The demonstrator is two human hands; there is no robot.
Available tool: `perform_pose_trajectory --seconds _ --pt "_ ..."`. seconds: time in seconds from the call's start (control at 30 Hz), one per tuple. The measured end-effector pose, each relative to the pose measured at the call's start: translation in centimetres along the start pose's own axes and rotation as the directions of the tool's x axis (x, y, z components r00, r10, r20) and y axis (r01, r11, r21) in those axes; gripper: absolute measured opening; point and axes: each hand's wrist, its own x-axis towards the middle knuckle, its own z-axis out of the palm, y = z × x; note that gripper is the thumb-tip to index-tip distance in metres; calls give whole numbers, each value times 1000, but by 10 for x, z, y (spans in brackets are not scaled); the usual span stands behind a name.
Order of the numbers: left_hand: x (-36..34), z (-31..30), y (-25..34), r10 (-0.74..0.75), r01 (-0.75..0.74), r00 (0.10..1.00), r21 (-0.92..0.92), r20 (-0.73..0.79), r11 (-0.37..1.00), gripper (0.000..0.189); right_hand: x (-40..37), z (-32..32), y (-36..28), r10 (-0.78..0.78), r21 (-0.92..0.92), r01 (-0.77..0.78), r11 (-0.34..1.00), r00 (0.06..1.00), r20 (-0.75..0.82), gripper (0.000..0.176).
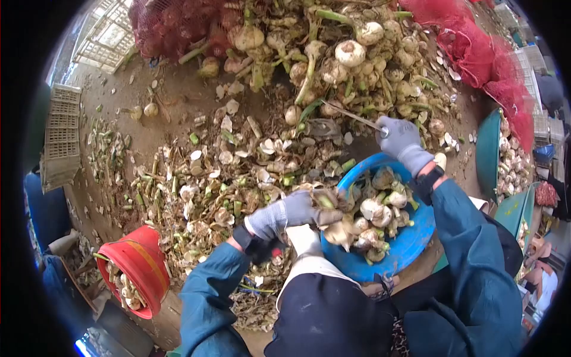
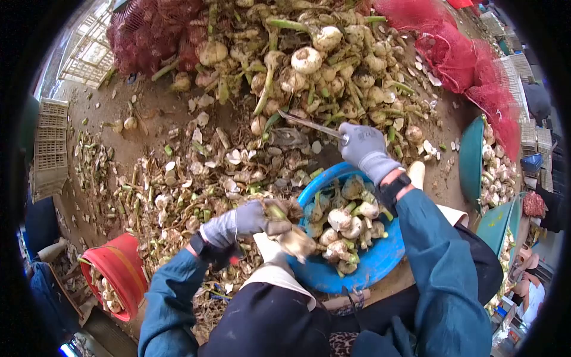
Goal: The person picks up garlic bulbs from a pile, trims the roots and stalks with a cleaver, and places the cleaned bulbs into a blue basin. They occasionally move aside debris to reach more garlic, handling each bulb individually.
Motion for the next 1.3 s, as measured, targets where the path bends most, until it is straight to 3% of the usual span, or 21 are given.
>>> perform_pose_trajectory --seconds 0.03,0.1,0.13,0.17,0.3,0.43,0.5,0.53,0.57,0.6,0.63,0.67,0.77,0.9,1.0,1.03,1.1,1.13,1.17,1.23,1.3 --pt "14 -10 0 -297 334 940 -278 167 901 44 -5 -2 0 53 10 -53 999 997 52 12" --pt "41 -45 -13 -144 320 841 264 -522 910 29 -12 -6 -7 101 53 -107 993 989 111 15" --pt "63 -64 -11 -271 626 755 531 -598 571 28 -13 -8 -11 145 93 -161 983 977 156 19" --pt "76 -74 -29 -157 628 752 622 -641 468 32 -14 -6 -14 153 92 -169 981 976 154 19" --pt "98 -76 -19 -564 651 712 694 -419 306 44 -15 4 -14 187 93 -214 972 954 236 25" --pt "74 -78 -18 -641 669 658 697 -396 256 55 -18 3 -16 160 104 -195 975 948 275 25" --pt "39 -79 -30 -608 775 626 481 -488 410 58 -18 0 -17 176 106 -219 970 932 315 25" --pt "20 -79 -36 -618 803 556 168 -557 571 52 -17 0 -18 170 110 -214 970 933 317 25" --pt "0 -79 -41 -648 724 470 -159 -599 671 46 -16 1 -22 131 125 -174 977 946 297 24" --pt "-20 -75 -46 -697 420 494 -559 -520 715 37 -16 3 -27 87 140 -130 982 957 277 23" --pt "-38 -70 -50 -705 24 547 -833 -452 553 28 -14 7 -34 74 148 -119 982 957 282 23" --pt "-46 -63 -46 -627 -57 687 -888 -366 456 18 -11 10 -46 -6 187 -39 982 971 237 20" --pt "-43 -37 -44 -674 -155 603 -892 -427 425 21 -7 4 -89 -237 201 193 960 945 226 17" --pt "-32 -24 -24 -616 274 595 -590 -517 759 25 -6 -23 -134 -421 264 354 897 866 270 21" --pt "-37 -25 -22 -646 192 584 -690 -491 698 21 10 -2 -103 -392 113 377 919 854 343 27" --pt "-36 -27 -17 -639 178 580 -686 -506 705 21 16 1 -91 -184 -89 253 963 864 468 26" --pt "-34 -23 -1 -598 -215 605 -831 -526 513 20 19 7 -55 18 -104 29 994 907 420 24" --pt "-38 -28 6 -450 -230 726 -801 -519 553 23 12 0 -50 60 -71 -37 997 932 358 24" --pt "-35 -26 0 -498 -351 673 -829 -546 435 26 6 -8 -53 87 -59 -72 996 939 333 22" --pt "-27 -29 -23 -765 -584 547 -810 -340 -58 25 -2 -8 -65 7 -35 5 999 937 348 20" --pt "-28 -29 -42 -731 -582 629 -784 -264 -217 28 -14 -1 -82 -205 34 206 978 923 326 16"
